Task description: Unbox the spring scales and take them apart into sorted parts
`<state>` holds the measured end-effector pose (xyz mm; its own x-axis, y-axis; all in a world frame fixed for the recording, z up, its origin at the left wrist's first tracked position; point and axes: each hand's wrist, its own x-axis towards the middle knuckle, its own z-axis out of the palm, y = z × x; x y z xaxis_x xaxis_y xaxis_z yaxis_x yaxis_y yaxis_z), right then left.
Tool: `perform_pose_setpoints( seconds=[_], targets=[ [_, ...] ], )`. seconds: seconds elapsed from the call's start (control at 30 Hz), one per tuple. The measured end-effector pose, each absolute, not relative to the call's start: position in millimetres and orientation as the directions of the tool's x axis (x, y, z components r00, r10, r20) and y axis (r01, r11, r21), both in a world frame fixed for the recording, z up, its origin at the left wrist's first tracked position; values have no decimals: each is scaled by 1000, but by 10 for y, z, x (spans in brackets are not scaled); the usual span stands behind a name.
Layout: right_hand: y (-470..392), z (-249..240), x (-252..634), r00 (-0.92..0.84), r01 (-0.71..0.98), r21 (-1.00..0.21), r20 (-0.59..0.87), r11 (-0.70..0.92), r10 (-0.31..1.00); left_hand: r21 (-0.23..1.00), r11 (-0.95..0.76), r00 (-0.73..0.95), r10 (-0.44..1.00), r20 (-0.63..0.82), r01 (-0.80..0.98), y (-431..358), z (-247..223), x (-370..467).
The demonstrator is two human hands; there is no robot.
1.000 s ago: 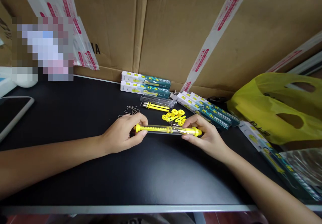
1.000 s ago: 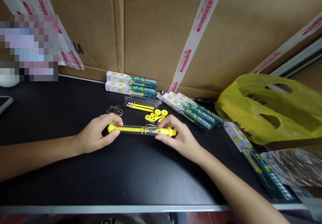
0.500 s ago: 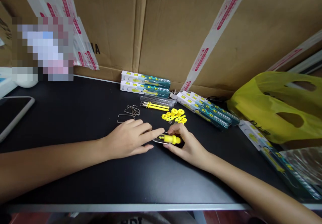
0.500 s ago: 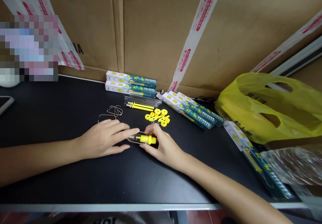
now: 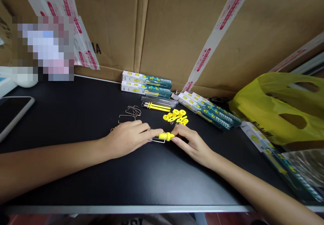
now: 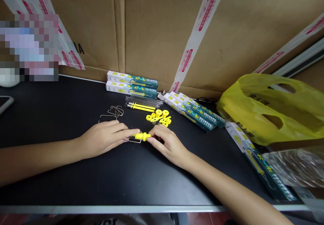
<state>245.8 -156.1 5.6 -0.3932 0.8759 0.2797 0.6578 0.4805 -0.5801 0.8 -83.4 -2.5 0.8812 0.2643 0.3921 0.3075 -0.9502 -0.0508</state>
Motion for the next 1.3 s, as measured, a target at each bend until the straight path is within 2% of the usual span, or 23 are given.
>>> perform_pose_setpoints(
  seconds=[0.43, 0.7, 0.93, 1.07, 1.17, 1.3],
  targets=[
    [-1580, 33, 2460, -379, 658, -585, 285, 473, 880, -68, -947, 872, 260, 413, 315, -850, -21, 7],
    [-1570, 72, 2527, -474, 665, -419, 403, 618, 783, -84, -955, 879, 227, 419, 286, -838, -19, -2],
    [-1586, 113, 2460, -454, 681, -540, 218, 494, 864, -96, -953, 876, 221, 429, 288, -842, -24, -3],
    [-1597, 101, 2432, -443, 660, -591, 194, 465, 875, -87, -953, 882, 232, 410, 292, -839, -26, -6],
    [-1587, 86, 2458, -467, 676, -534, 222, 508, 856, -89, -954, 888, 229, 399, 286, -835, -21, -7],
    [-1561, 62, 2506, -553, 689, -358, 303, 631, 776, -114, -953, 900, 220, 376, 281, -833, -7, -6]
  ],
)
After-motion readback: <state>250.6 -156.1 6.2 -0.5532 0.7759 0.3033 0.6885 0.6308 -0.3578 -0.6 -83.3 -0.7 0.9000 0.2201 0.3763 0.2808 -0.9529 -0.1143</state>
